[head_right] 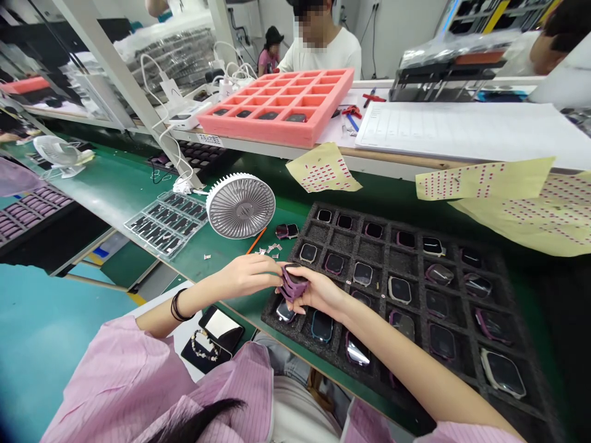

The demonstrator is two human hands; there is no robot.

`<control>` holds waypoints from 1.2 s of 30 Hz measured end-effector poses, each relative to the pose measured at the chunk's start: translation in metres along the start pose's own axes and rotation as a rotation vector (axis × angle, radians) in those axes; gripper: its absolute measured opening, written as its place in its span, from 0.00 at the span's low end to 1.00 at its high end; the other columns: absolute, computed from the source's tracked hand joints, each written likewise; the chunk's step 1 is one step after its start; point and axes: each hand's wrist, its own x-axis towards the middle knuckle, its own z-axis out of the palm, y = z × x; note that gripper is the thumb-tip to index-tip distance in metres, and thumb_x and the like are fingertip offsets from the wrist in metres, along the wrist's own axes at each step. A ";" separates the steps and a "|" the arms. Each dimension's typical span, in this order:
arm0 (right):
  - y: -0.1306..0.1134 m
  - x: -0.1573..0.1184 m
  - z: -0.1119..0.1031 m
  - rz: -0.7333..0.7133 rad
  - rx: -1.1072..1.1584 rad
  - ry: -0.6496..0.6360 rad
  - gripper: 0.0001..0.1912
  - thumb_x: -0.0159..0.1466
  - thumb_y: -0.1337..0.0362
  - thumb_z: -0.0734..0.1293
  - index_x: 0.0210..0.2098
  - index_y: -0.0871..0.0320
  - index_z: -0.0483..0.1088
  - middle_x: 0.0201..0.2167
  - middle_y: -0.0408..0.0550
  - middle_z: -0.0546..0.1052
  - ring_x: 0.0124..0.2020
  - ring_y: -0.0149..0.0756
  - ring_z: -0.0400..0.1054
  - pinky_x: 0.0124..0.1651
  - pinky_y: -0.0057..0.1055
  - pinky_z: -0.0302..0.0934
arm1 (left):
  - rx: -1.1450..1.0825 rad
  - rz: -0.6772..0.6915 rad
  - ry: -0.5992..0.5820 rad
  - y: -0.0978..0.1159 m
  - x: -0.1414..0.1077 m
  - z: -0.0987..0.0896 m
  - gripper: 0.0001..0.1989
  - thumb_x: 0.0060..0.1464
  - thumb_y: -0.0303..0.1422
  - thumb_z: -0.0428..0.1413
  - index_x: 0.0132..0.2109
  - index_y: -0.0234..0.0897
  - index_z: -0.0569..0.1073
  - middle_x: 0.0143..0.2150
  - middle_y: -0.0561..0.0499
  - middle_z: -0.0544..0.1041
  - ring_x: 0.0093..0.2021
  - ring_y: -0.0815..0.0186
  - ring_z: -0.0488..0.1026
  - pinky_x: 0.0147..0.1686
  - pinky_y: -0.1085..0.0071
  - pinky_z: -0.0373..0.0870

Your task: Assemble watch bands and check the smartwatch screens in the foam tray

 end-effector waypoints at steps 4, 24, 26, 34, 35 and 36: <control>0.009 -0.002 0.007 0.047 -0.058 0.008 0.12 0.62 0.59 0.64 0.42 0.58 0.66 0.27 0.47 0.76 0.20 0.34 0.69 0.16 0.24 0.53 | -0.351 -0.224 -0.066 -0.001 -0.007 0.008 0.11 0.61 0.39 0.53 0.41 0.35 0.69 0.41 0.44 0.74 0.41 0.67 0.72 0.38 0.73 0.70; -0.007 0.008 -0.007 -0.017 0.018 0.213 0.19 0.66 0.64 0.55 0.56 0.60 0.57 0.26 0.50 0.77 0.17 0.36 0.69 0.17 0.27 0.54 | -0.093 -1.079 -0.101 -0.070 -0.004 0.075 0.07 0.53 0.34 0.60 0.37 0.36 0.75 0.41 0.47 0.75 0.42 0.62 0.74 0.37 0.71 0.69; -0.007 0.008 -0.008 -0.012 0.024 0.213 0.19 0.67 0.64 0.54 0.56 0.60 0.57 0.26 0.51 0.77 0.17 0.36 0.69 0.17 0.26 0.53 | -0.141 -1.088 -0.121 -0.074 -0.002 0.076 0.04 0.52 0.31 0.61 0.34 0.35 0.75 0.35 0.50 0.76 0.37 0.64 0.75 0.35 0.72 0.69; -0.012 0.008 -0.017 -0.008 0.108 0.108 0.17 0.66 0.61 0.55 0.51 0.60 0.63 0.29 0.53 0.78 0.19 0.37 0.69 0.18 0.28 0.53 | -0.200 -0.836 0.126 -0.045 0.004 0.050 0.03 0.57 0.30 0.57 0.37 0.35 0.74 0.40 0.47 0.76 0.44 0.64 0.72 0.42 0.70 0.70; -0.013 0.007 -0.017 -0.002 0.111 0.081 0.16 0.66 0.61 0.55 0.48 0.61 0.65 0.29 0.54 0.78 0.19 0.37 0.69 0.19 0.28 0.54 | -0.239 -0.712 0.222 -0.036 0.006 0.044 0.04 0.58 0.31 0.56 0.38 0.35 0.74 0.40 0.47 0.76 0.42 0.65 0.72 0.39 0.71 0.71; -0.013 0.007 -0.017 0.005 0.111 0.047 0.15 0.66 0.60 0.54 0.44 0.62 0.67 0.29 0.55 0.78 0.19 0.37 0.69 0.19 0.28 0.54 | -0.281 -0.580 0.305 -0.028 0.008 0.038 0.04 0.58 0.31 0.56 0.39 0.35 0.74 0.39 0.47 0.76 0.41 0.66 0.73 0.36 0.73 0.71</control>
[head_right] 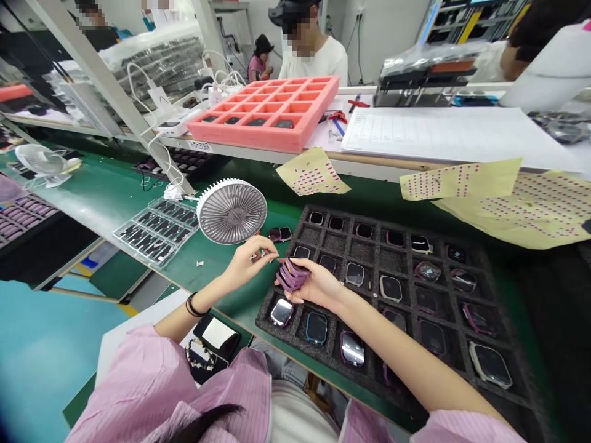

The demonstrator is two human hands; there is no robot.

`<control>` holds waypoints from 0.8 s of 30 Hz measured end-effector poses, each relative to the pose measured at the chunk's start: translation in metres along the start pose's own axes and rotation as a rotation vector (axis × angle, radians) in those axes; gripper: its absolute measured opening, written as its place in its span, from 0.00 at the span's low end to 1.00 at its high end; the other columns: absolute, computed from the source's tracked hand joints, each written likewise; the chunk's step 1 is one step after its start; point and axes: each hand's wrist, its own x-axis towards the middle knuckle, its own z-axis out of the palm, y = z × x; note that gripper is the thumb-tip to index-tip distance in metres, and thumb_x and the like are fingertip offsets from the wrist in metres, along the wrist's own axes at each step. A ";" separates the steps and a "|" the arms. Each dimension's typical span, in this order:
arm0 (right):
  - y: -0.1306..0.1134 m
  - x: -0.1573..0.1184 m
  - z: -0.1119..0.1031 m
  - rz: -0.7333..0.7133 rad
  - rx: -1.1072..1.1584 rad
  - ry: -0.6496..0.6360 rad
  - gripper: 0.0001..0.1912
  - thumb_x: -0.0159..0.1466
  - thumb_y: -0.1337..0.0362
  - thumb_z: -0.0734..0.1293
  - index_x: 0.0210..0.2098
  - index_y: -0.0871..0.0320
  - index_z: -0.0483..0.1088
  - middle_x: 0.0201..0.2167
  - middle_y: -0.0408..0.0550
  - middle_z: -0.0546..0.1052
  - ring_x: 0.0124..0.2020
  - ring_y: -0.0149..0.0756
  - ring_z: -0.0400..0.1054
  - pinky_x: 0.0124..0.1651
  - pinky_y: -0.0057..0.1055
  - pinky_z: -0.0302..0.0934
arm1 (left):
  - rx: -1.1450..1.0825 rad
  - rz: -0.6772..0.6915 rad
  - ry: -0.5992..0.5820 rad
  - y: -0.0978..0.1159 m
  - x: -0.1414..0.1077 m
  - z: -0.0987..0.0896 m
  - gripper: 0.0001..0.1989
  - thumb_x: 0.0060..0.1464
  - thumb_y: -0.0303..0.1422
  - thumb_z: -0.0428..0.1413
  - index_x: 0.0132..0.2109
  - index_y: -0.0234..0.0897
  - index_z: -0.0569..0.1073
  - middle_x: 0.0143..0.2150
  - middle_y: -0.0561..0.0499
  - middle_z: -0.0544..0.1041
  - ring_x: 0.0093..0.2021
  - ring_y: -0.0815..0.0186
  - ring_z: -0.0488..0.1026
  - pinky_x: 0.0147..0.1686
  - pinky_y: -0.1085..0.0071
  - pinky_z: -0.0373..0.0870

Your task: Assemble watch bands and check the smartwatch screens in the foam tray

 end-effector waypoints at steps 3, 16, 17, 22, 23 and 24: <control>0.001 -0.003 0.003 0.016 -0.002 -0.112 0.18 0.66 0.59 0.54 0.35 0.63 0.70 0.28 0.56 0.78 0.20 0.36 0.68 0.18 0.27 0.53 | -0.136 0.304 0.061 0.024 -0.002 -0.007 0.03 0.58 0.28 0.56 0.39 0.35 0.75 0.37 0.47 0.78 0.39 0.68 0.75 0.36 0.74 0.73; 0.004 -0.013 0.019 0.071 0.043 -0.253 0.21 0.64 0.54 0.57 0.34 0.67 0.72 0.29 0.56 0.76 0.21 0.34 0.68 0.18 0.25 0.51 | -0.224 0.529 0.158 0.041 0.005 -0.003 0.05 0.55 0.23 0.59 0.39 0.35 0.76 0.34 0.48 0.79 0.36 0.68 0.76 0.38 0.71 0.74; 0.004 -0.014 0.020 0.081 0.050 -0.268 0.21 0.64 0.54 0.57 0.34 0.67 0.72 0.28 0.55 0.76 0.21 0.34 0.68 0.18 0.25 0.51 | -0.224 0.532 0.152 0.042 0.006 -0.005 0.04 0.55 0.24 0.59 0.39 0.35 0.76 0.34 0.48 0.79 0.36 0.68 0.76 0.39 0.70 0.73; 0.003 -0.019 0.021 0.106 0.057 -0.287 0.20 0.64 0.56 0.57 0.35 0.67 0.71 0.31 0.57 0.77 0.22 0.35 0.69 0.18 0.26 0.52 | -0.322 0.414 0.013 0.042 0.011 -0.015 0.01 0.52 0.29 0.62 0.34 0.38 0.78 0.33 0.49 0.78 0.36 0.67 0.74 0.41 0.66 0.71; 0.003 -0.019 0.021 0.107 0.047 -0.280 0.19 0.65 0.56 0.57 0.35 0.66 0.70 0.33 0.58 0.77 0.22 0.36 0.70 0.18 0.26 0.52 | -0.372 0.354 -0.037 0.041 0.011 -0.017 0.02 0.52 0.31 0.63 0.32 0.38 0.79 0.33 0.48 0.77 0.36 0.67 0.73 0.40 0.66 0.71; 0.002 -0.020 0.021 0.108 0.037 -0.272 0.19 0.65 0.57 0.56 0.35 0.66 0.70 0.33 0.59 0.78 0.22 0.36 0.70 0.18 0.26 0.53 | -0.429 0.291 -0.087 0.040 0.011 -0.018 0.04 0.52 0.32 0.63 0.31 0.37 0.79 0.33 0.48 0.77 0.36 0.67 0.73 0.39 0.67 0.71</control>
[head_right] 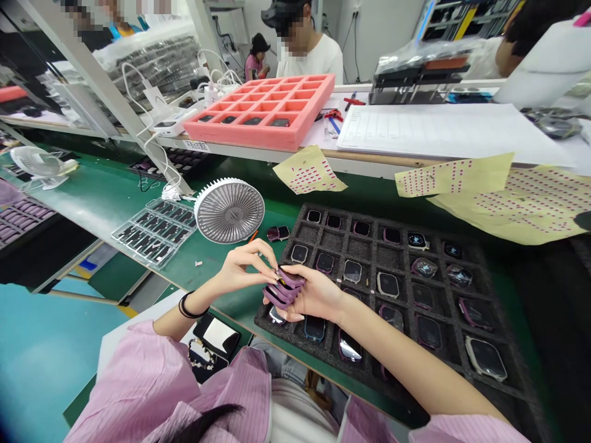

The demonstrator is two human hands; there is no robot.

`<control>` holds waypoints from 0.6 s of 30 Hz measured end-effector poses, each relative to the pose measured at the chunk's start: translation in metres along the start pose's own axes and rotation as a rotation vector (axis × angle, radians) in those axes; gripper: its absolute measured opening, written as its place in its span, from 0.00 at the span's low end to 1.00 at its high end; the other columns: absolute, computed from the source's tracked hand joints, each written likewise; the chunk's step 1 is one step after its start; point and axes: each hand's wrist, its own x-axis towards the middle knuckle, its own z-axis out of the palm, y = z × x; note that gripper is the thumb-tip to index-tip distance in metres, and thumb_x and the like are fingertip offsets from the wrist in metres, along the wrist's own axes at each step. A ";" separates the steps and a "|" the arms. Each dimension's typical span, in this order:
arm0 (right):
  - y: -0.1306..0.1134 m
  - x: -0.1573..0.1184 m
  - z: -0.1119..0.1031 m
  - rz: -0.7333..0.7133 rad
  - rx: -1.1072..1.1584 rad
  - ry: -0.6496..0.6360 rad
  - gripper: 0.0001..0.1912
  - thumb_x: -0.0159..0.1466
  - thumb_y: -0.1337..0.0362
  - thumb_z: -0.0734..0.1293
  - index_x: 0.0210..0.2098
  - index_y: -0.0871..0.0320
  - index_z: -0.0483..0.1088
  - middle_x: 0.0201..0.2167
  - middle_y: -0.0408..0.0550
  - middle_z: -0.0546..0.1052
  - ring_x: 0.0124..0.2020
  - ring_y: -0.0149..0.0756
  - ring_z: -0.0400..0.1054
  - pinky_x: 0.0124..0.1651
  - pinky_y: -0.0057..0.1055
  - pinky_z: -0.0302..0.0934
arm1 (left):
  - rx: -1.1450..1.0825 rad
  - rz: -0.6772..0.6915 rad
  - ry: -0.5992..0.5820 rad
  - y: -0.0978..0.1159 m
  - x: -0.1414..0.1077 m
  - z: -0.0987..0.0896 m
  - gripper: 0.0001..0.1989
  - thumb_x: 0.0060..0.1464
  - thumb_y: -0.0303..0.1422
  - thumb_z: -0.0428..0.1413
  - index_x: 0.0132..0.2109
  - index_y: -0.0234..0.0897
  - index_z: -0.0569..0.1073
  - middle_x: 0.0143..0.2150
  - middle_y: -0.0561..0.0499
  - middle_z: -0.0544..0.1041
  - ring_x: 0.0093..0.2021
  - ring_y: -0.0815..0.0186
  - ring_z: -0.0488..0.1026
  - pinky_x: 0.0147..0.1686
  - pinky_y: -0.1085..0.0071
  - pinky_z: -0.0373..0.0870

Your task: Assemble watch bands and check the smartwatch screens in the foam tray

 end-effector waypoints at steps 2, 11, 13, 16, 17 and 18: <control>-0.001 -0.001 0.001 0.018 -0.023 0.006 0.19 0.65 0.57 0.56 0.35 0.67 0.71 0.32 0.59 0.77 0.22 0.36 0.70 0.18 0.26 0.53 | -0.124 -0.122 -0.050 -0.002 -0.001 0.000 0.06 0.51 0.34 0.64 0.30 0.36 0.78 0.36 0.47 0.74 0.38 0.67 0.72 0.40 0.67 0.70; -0.005 -0.017 0.001 0.016 -0.104 0.129 0.19 0.65 0.58 0.57 0.34 0.68 0.71 0.29 0.57 0.77 0.19 0.34 0.69 0.17 0.25 0.53 | -0.540 -0.430 -0.168 -0.014 0.011 0.021 0.18 0.49 0.31 0.64 0.42 0.37 0.62 0.48 0.45 0.71 0.45 0.66 0.74 0.47 0.64 0.69; -0.006 -0.026 -0.002 -0.029 -0.125 0.195 0.18 0.64 0.57 0.58 0.33 0.66 0.70 0.30 0.57 0.77 0.19 0.34 0.69 0.17 0.26 0.54 | -0.508 -0.450 -0.169 -0.020 0.019 0.026 0.20 0.48 0.32 0.65 0.41 0.36 0.63 0.48 0.45 0.71 0.44 0.65 0.74 0.44 0.65 0.69; -0.012 -0.041 -0.013 -0.175 -0.259 0.407 0.16 0.63 0.56 0.61 0.39 0.64 0.69 0.29 0.53 0.77 0.20 0.35 0.70 0.17 0.26 0.55 | -0.381 -0.481 -0.152 -0.030 0.034 0.037 0.24 0.43 0.34 0.67 0.44 0.36 0.65 0.48 0.43 0.71 0.45 0.62 0.73 0.42 0.66 0.70; -0.015 -0.047 -0.019 -0.238 -0.343 0.521 0.17 0.62 0.56 0.62 0.44 0.62 0.67 0.27 0.50 0.76 0.20 0.35 0.69 0.17 0.26 0.56 | -0.323 -0.471 -0.164 -0.033 0.040 0.044 0.25 0.43 0.35 0.67 0.46 0.36 0.65 0.49 0.42 0.71 0.48 0.60 0.73 0.43 0.65 0.70; -0.018 -0.052 -0.026 -0.301 -0.448 0.649 0.21 0.61 0.56 0.64 0.50 0.61 0.65 0.26 0.47 0.75 0.19 0.35 0.68 0.17 0.27 0.57 | -0.265 -0.445 -0.191 -0.035 0.045 0.051 0.27 0.43 0.35 0.67 0.49 0.36 0.65 0.51 0.41 0.71 0.51 0.58 0.72 0.44 0.64 0.70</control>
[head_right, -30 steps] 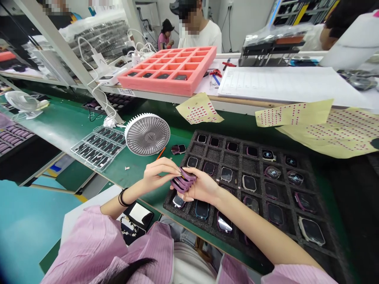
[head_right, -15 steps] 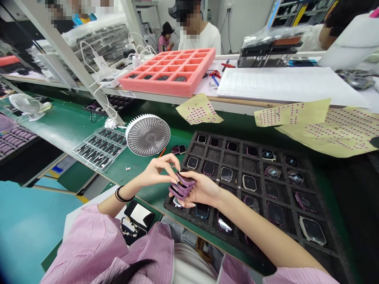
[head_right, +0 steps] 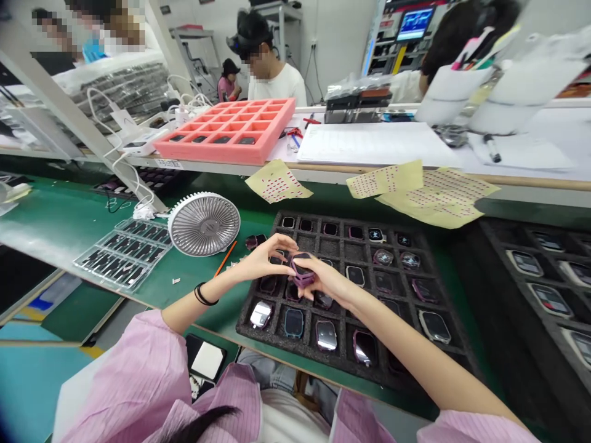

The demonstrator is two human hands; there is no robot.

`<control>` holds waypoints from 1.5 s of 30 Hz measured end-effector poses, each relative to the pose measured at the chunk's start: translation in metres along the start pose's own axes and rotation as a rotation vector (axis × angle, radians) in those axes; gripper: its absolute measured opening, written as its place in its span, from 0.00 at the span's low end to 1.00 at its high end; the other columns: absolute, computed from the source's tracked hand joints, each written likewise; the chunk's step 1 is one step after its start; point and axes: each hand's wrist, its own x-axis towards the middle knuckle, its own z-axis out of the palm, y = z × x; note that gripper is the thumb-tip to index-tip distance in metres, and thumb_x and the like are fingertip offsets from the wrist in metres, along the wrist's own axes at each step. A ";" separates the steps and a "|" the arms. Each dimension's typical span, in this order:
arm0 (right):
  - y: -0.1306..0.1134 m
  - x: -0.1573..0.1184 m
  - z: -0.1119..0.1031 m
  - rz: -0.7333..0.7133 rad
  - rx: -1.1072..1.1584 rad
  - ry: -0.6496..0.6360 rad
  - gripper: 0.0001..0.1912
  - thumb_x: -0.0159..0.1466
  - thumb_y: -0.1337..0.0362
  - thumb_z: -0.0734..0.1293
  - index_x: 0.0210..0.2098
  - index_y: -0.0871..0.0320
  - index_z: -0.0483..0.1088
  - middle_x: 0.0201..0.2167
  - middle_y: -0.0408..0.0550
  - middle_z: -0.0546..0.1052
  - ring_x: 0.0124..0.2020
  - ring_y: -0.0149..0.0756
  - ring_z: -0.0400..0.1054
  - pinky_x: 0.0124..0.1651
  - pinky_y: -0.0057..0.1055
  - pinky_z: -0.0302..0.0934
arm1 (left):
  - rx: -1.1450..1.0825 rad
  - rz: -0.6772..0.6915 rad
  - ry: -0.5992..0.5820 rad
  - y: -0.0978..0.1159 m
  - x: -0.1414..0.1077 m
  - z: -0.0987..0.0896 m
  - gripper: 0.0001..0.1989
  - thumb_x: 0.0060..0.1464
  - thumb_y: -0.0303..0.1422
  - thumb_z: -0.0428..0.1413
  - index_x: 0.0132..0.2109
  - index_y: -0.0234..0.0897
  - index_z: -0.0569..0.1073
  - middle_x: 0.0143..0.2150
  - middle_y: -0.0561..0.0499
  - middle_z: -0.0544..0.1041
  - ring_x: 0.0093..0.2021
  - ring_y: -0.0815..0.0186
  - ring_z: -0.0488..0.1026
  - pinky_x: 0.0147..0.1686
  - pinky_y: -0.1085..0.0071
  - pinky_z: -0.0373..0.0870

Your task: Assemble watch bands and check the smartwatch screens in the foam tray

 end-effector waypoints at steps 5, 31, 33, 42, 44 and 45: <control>0.006 0.003 -0.042 -0.306 -0.532 0.486 0.40 0.57 0.56 0.68 0.65 0.56 0.52 0.44 0.54 0.75 0.36 0.45 0.74 0.41 0.42 0.67 | 0.409 0.138 -0.009 -0.015 0.044 0.053 0.36 0.45 0.28 0.64 0.60 0.34 0.60 0.59 0.34 0.66 0.59 0.50 0.66 0.56 0.53 0.66; 0.015 0.001 -0.089 -0.180 0.216 0.282 0.20 0.39 0.66 0.80 0.32 0.62 0.76 0.28 0.45 0.80 0.29 0.32 0.74 0.33 0.27 0.68 | 0.415 0.401 -0.049 -0.038 0.085 0.063 0.25 0.47 0.36 0.65 0.53 0.38 0.71 0.51 0.42 0.76 0.54 0.56 0.71 0.55 0.57 0.67; 0.019 0.004 -0.089 -0.179 0.229 0.303 0.20 0.39 0.66 0.80 0.31 0.62 0.76 0.28 0.46 0.80 0.28 0.31 0.74 0.33 0.26 0.68 | 0.418 0.402 -0.083 -0.039 0.084 0.063 0.26 0.48 0.37 0.64 0.54 0.38 0.70 0.52 0.42 0.76 0.53 0.58 0.72 0.54 0.58 0.68; 0.017 0.005 -0.097 -0.209 0.314 0.357 0.19 0.39 0.68 0.80 0.30 0.62 0.76 0.28 0.46 0.81 0.27 0.32 0.75 0.33 0.29 0.71 | 0.314 0.375 -0.030 -0.043 0.089 0.054 0.30 0.43 0.40 0.67 0.54 0.38 0.70 0.54 0.42 0.74 0.54 0.57 0.72 0.53 0.60 0.70; 0.015 0.005 -0.104 -0.227 0.361 0.410 0.18 0.40 0.69 0.80 0.31 0.61 0.76 0.30 0.48 0.81 0.29 0.35 0.76 0.38 0.33 0.73 | 0.133 0.247 0.132 -0.044 0.093 0.051 0.31 0.41 0.40 0.68 0.53 0.38 0.70 0.47 0.45 0.76 0.45 0.62 0.75 0.43 0.66 0.74; 0.014 0.005 -0.108 -0.233 0.377 0.434 0.17 0.41 0.70 0.80 0.30 0.62 0.76 0.31 0.49 0.81 0.30 0.36 0.76 0.40 0.34 0.73 | 0.015 0.148 0.211 -0.045 0.095 0.050 0.32 0.41 0.40 0.68 0.53 0.38 0.70 0.42 0.48 0.75 0.38 0.66 0.75 0.36 0.71 0.73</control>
